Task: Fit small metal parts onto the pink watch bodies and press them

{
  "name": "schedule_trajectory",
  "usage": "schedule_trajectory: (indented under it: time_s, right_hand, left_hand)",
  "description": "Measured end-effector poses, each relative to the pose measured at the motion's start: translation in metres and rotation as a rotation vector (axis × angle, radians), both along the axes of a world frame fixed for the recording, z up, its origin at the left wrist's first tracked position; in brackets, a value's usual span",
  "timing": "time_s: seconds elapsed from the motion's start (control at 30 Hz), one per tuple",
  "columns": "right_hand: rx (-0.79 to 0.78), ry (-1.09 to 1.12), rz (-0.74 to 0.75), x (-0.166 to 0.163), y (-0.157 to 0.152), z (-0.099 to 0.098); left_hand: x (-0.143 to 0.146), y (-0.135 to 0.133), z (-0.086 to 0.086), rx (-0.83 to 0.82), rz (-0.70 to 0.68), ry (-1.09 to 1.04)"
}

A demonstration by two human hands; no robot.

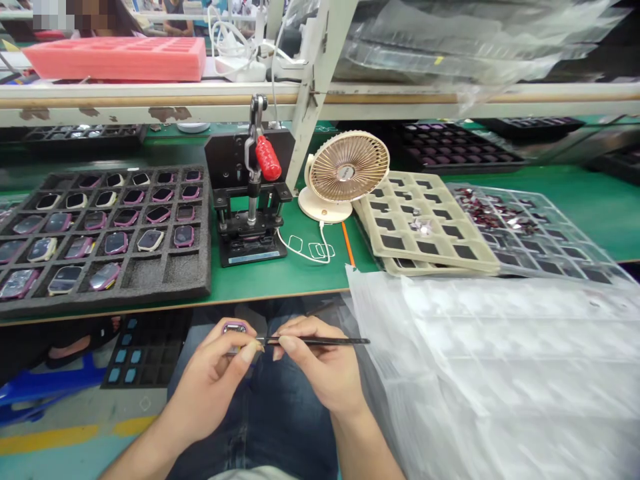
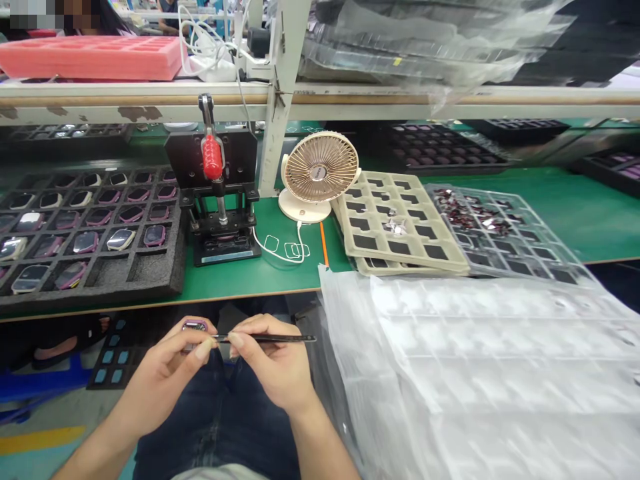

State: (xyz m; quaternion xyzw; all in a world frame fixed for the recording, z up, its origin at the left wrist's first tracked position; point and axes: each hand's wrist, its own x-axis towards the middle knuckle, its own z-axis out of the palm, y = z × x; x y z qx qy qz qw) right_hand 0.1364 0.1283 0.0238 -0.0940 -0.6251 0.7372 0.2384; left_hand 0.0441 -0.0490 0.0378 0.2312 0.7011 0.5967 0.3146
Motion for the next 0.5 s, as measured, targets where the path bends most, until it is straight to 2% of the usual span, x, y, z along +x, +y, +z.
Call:
schedule_trajectory:
  time_s: [0.1,0.2,0.33,0.5]
  right_hand:
    - [0.048,-0.052,-0.051,0.002,0.000,0.000]
    - [0.015,-0.080,-0.127,0.003,0.001,-0.002]
    - [-0.033,-0.115,-0.137,0.001,0.003,-0.008]
    - [-0.065,-0.053,-0.222,0.015,-0.009,-0.010]
  left_hand:
    - [0.002,0.001,-0.002,-0.008,0.007,-0.011]
    - [0.002,0.002,-0.004,-0.015,0.032,-0.030]
    - [0.001,0.004,-0.008,0.010,0.047,-0.043]
    - [0.005,0.004,-0.025,0.058,0.124,-0.279]
